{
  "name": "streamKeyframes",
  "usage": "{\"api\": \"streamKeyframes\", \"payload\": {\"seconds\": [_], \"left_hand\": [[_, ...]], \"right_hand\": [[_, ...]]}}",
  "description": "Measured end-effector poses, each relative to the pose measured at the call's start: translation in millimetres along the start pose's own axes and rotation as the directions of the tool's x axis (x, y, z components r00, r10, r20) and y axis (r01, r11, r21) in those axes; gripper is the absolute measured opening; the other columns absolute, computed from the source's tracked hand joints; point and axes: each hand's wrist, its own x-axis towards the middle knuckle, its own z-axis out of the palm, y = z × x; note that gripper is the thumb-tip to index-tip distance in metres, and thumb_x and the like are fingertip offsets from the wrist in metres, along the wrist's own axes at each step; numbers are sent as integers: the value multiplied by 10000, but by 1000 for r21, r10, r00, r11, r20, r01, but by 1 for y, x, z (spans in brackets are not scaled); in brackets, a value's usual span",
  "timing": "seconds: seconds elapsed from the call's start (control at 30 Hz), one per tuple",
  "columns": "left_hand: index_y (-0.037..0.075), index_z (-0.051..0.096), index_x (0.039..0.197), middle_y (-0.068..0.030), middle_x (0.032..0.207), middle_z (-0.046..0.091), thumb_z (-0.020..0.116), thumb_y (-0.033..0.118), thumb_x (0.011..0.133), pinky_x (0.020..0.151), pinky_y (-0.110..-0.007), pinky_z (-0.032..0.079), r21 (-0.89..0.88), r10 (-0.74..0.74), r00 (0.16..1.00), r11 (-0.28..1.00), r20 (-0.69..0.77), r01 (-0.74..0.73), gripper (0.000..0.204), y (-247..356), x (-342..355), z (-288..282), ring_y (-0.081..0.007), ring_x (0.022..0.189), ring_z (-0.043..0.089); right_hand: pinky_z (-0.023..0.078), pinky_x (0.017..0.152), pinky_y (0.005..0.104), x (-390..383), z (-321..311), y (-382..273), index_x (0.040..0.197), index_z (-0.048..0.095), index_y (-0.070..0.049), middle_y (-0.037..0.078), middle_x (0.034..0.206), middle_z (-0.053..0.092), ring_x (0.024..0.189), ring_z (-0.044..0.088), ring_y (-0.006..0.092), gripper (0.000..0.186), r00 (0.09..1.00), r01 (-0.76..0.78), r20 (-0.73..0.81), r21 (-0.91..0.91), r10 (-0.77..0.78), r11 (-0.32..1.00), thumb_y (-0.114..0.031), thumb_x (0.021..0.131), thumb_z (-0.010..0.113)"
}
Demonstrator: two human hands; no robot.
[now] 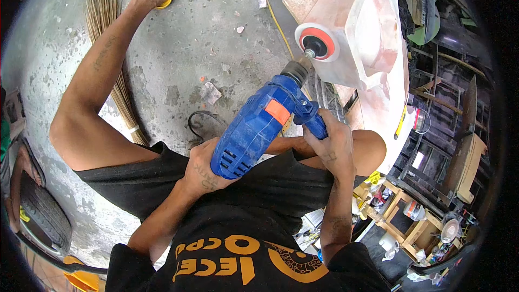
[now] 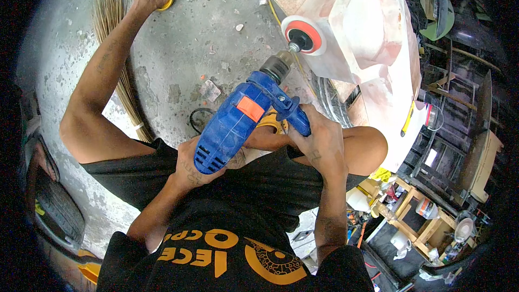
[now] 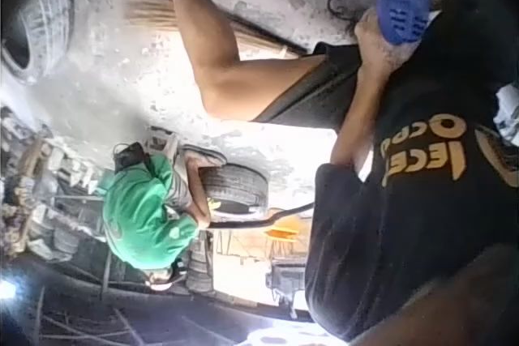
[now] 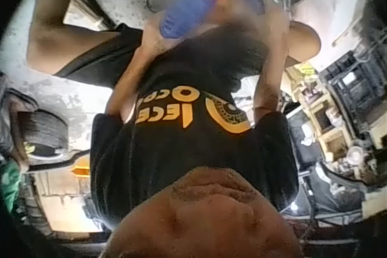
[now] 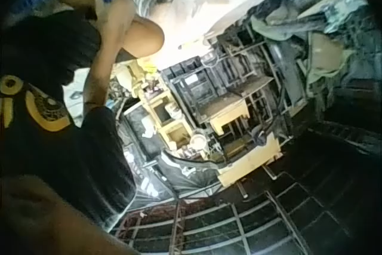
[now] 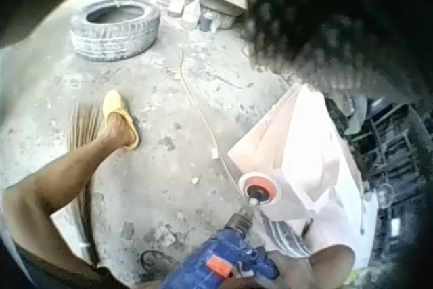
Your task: Sanding and shaping a custom fiberglass automotive part using a power drill with a sanding disc attachment.
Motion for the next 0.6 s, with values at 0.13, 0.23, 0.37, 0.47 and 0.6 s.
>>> {"api": "streamKeyframes", "payload": {"seconds": [0.13,0.23,0.37,0.47,0.6], "left_hand": [[30,678,1020,-154,880,711,906,241,639,697,-428,592,26,-26,1000,999,18,25,492,-10,-2,0,-362,762,732],[38,684,1012,-145,872,716,909,257,660,687,-418,591,2,-18,1000,1000,-5,18,472,-13,-3,0,-338,751,734],[-50,660,1087,-190,922,718,937,205,662,734,-413,605,19,-20,999,1000,41,19,568,-12,-2,-1,-371,829,748],[-11,673,1054,-168,899,724,923,206,668,722,-401,603,-9,-26,1000,1000,6,26,509,-9,-2,3,-341,799,749],[15,681,1049,-157,897,730,911,195,665,716,-397,602,-6,23,1000,1000,10,-23,482,-2,-4,7,-322,783,754]], "right_hand": [[522,669,402,7,1,-5,1096,667,-20,200,755,638,683,668,367,321,1000,8,15,-14,-8,1000,-181,847,789],[522,668,403,10,2,-3,1103,664,-19,201,756,639,683,665,374,327,1000,24,14,-2,-23,1000,-185,850,790],[567,719,455,12,5,2,1176,636,-33,220,922,721,818,719,417,415,998,15,65,-30,-14,999,-194,830,801],[567,717,455,6,4,4,1173,634,-24,226,897,717,810,718,418,413,998,14,57,-26,-12,1000,-195,835,800],[564,705,458,-7,3,11,1144,641,-12,241,854,705,797,718,420,383,1000,-1,29,1,1,1000,-191,844,797]]}}
